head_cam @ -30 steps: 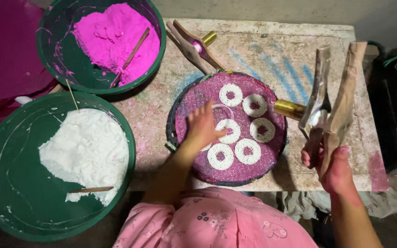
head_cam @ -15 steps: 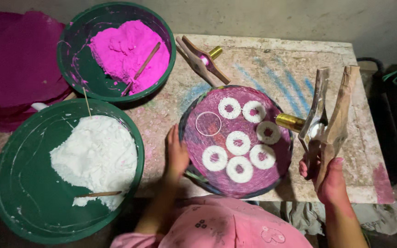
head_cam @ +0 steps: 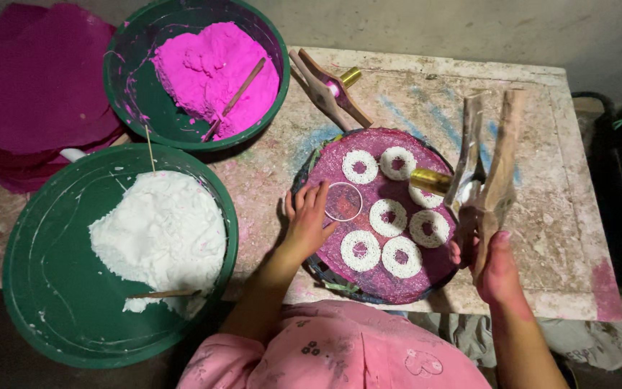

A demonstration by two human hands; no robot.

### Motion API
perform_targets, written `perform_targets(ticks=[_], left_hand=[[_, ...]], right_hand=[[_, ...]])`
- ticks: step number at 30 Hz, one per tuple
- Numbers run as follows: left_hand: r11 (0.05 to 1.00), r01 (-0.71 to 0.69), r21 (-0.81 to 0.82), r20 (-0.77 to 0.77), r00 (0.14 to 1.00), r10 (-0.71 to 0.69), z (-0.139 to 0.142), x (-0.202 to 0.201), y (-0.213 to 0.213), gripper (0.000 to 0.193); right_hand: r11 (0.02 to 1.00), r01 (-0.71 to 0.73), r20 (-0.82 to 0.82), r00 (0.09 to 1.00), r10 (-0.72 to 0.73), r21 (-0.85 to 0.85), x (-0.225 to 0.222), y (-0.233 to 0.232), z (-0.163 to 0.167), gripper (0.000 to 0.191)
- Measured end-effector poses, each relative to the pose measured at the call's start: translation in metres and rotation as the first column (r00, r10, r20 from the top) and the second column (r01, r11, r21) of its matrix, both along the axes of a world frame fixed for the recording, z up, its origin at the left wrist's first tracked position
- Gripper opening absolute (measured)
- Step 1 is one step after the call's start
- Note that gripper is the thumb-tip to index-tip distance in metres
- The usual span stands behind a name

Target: The person arranges pink and white rice cakes on a cloth-lined bamboo steamer, places the steamer over a pot, and covers it to steam. They then prepare a new batch by spreading pink dough on a cloth, using a wooden press to form white dough rings, and arranging them on the cloth.

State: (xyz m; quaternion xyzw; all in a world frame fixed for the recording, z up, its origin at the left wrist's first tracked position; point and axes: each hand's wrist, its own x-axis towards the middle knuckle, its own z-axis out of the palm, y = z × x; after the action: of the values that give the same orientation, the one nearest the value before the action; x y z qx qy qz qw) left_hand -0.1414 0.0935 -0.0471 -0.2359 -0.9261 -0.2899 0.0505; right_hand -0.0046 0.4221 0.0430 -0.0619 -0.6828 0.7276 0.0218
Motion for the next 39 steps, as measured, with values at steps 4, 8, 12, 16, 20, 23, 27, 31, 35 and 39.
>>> perform_targets(ticks=[4,8,12,16,20,23,27,31,35,39], left_hand=[[0.999,0.041,0.028,0.081,0.996,-0.043,0.000,-0.007,0.004,0.106],[0.983,0.027,0.183,0.139,0.989,-0.053,0.013,-0.034,0.013,0.112],[0.006,-0.434,0.901,0.292,0.596,-0.748,0.028,-0.076,0.031,0.080],[-0.446,-0.505,0.739,-0.019,0.647,-0.763,0.038,-0.096,0.047,0.031],[-0.610,-0.572,0.548,0.045,0.749,-0.662,0.040,-0.104,0.044,0.032],[-0.630,-0.527,0.570,0.043,0.785,-0.618,0.035,-0.112,0.030,0.028],[-0.617,-0.553,0.560,0.098,0.783,-0.614,0.021,-0.116,0.014,0.027],[-0.633,-0.581,0.511,0.100,0.772,-0.628,0.006,-0.108,0.020,0.027],[-0.651,-0.619,0.440,0.081,0.749,-0.658,0.000,-0.107,0.044,0.028],[-0.650,-0.621,0.438,0.109,0.755,-0.647,0.004,-0.122,0.058,0.028]], right_hand=[[1.000,-0.010,0.049,0.999,0.009,0.020,-0.002,-0.001,-0.007,0.081],[0.986,-0.119,0.133,0.986,0.103,0.120,-0.021,0.000,-0.006,0.081],[0.885,-0.407,0.500,0.828,0.253,0.227,-0.067,-0.010,0.007,0.078],[0.786,-0.618,0.693,0.571,0.441,0.009,-0.115,-0.027,0.038,0.070],[0.612,-0.705,0.704,0.635,0.319,0.359,-0.143,-0.053,0.068,0.086],[0.457,-0.687,0.707,0.689,0.160,0.565,-0.152,-0.081,0.075,0.078],[0.437,-0.643,0.609,0.757,0.236,0.629,-0.153,-0.107,0.075,0.078],[0.382,-0.685,0.669,0.716,0.198,0.620,-0.151,-0.108,0.077,0.078],[0.332,-0.723,0.739,0.666,0.104,0.605,-0.150,-0.096,0.086,0.078],[0.260,-0.623,0.621,0.777,0.099,0.738,-0.153,-0.091,0.089,0.073]])
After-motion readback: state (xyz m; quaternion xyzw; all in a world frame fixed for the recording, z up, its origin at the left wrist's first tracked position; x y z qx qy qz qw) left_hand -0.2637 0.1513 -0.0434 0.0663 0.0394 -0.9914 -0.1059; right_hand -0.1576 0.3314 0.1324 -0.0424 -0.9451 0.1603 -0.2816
